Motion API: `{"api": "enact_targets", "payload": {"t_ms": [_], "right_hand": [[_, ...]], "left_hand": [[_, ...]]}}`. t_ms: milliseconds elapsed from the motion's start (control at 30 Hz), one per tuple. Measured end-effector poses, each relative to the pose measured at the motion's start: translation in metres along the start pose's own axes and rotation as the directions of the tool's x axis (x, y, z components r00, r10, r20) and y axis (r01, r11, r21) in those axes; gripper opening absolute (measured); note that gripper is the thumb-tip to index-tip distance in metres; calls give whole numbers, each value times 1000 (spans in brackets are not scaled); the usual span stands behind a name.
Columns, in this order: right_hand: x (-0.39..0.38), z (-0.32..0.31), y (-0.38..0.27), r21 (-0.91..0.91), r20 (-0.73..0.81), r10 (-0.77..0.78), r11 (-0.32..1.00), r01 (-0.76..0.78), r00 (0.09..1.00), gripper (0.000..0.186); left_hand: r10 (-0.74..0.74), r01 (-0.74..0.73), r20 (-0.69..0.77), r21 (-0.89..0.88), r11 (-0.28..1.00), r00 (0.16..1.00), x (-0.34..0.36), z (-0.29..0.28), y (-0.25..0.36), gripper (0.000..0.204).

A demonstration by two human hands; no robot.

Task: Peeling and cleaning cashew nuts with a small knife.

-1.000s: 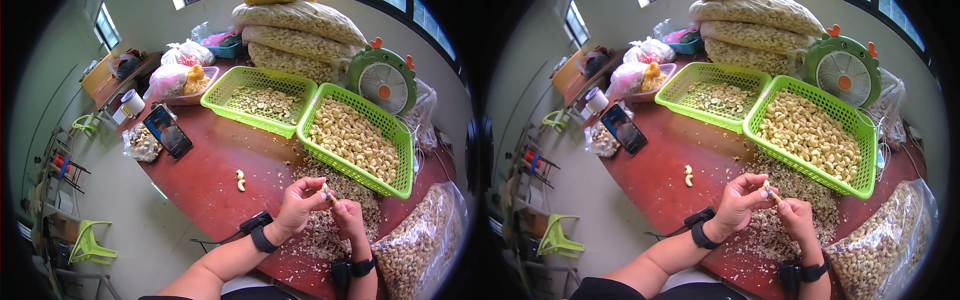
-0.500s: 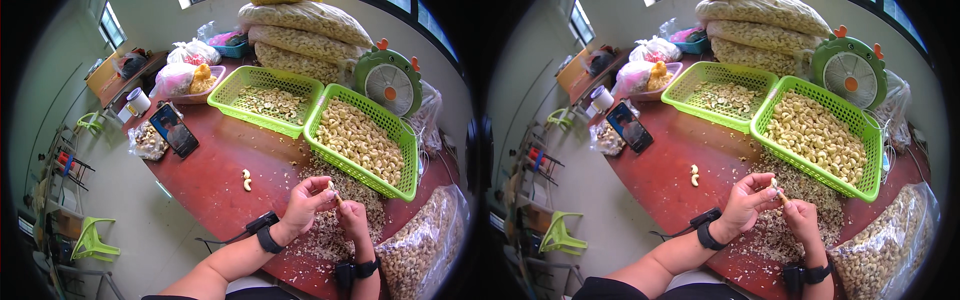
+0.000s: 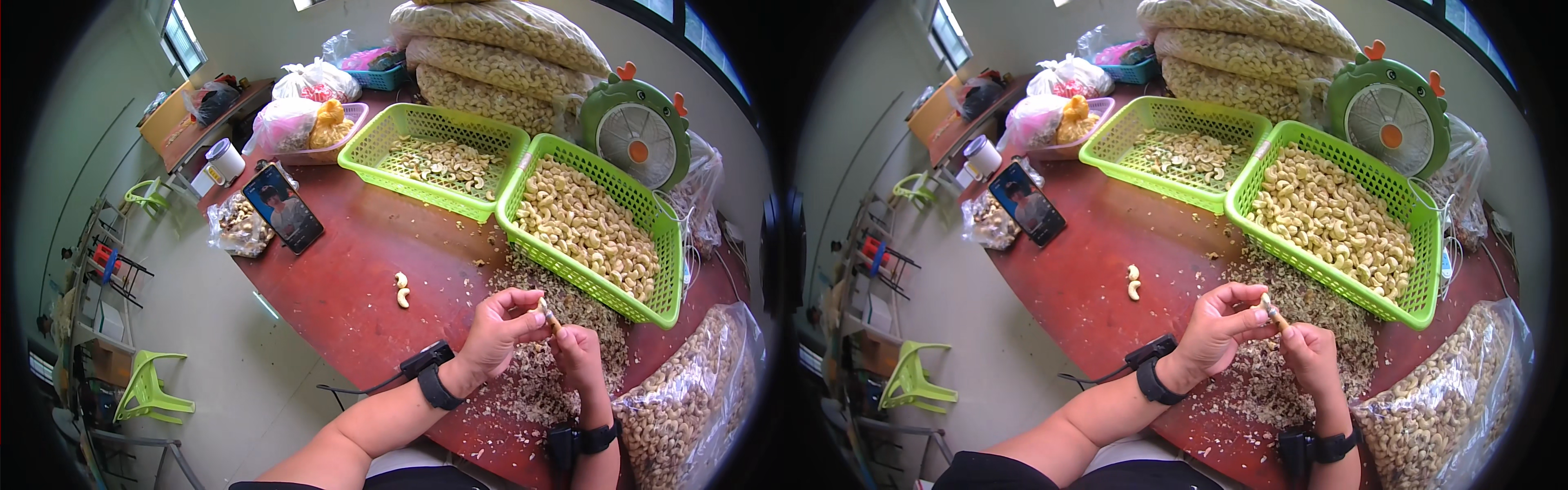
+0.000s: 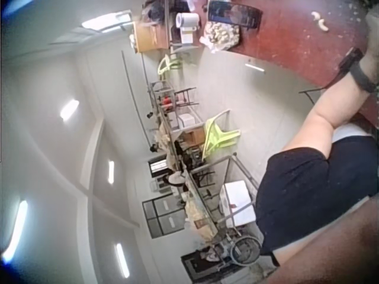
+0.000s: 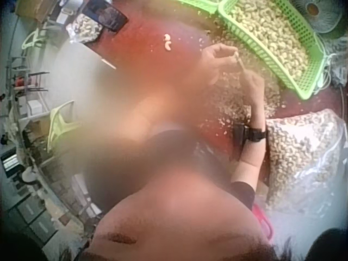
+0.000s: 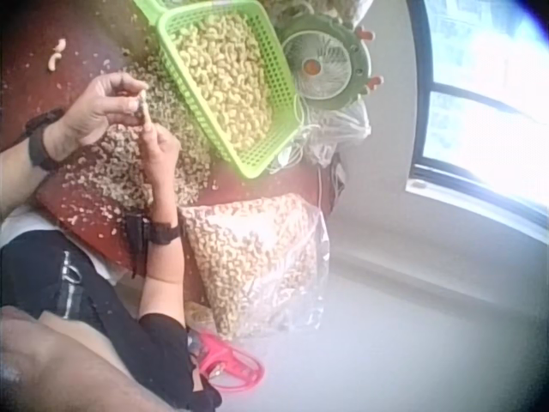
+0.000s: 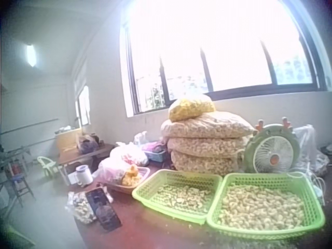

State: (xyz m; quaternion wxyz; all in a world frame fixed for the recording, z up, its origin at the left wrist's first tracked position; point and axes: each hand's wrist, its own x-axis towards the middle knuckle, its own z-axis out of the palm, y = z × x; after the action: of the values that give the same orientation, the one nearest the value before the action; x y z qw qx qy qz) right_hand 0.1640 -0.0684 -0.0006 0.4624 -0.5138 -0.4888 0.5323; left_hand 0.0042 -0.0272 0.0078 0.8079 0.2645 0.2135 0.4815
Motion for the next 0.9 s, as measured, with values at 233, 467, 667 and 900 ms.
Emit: {"api": "enact_targets", "payload": {"t_ms": [233, 467, 667, 900], "right_hand": [[-4, -10, -6, 47, -8, 73, 996, -72, 997, 35], [3, -5, 0, -42, 5, 33, 999, -32, 999, 36], [0, -7, -5, -70, -13, 32, 997, -33, 999, 36], [0, -4, -6, -140, -13, 4, 990, -6, 1000, 36]], "left_hand": [[-27, 23, -84, -54, 998, 996, 6, 9, -9, 25], [-55, 51, -72, -59, 997, 996, 4, 6, -5, 19], [-24, 23, -66, -9, 1000, 998, 3, 9, -6, 20], [-11, 6, -104, -47, 999, 995, 2, 10, -5, 20]]}}
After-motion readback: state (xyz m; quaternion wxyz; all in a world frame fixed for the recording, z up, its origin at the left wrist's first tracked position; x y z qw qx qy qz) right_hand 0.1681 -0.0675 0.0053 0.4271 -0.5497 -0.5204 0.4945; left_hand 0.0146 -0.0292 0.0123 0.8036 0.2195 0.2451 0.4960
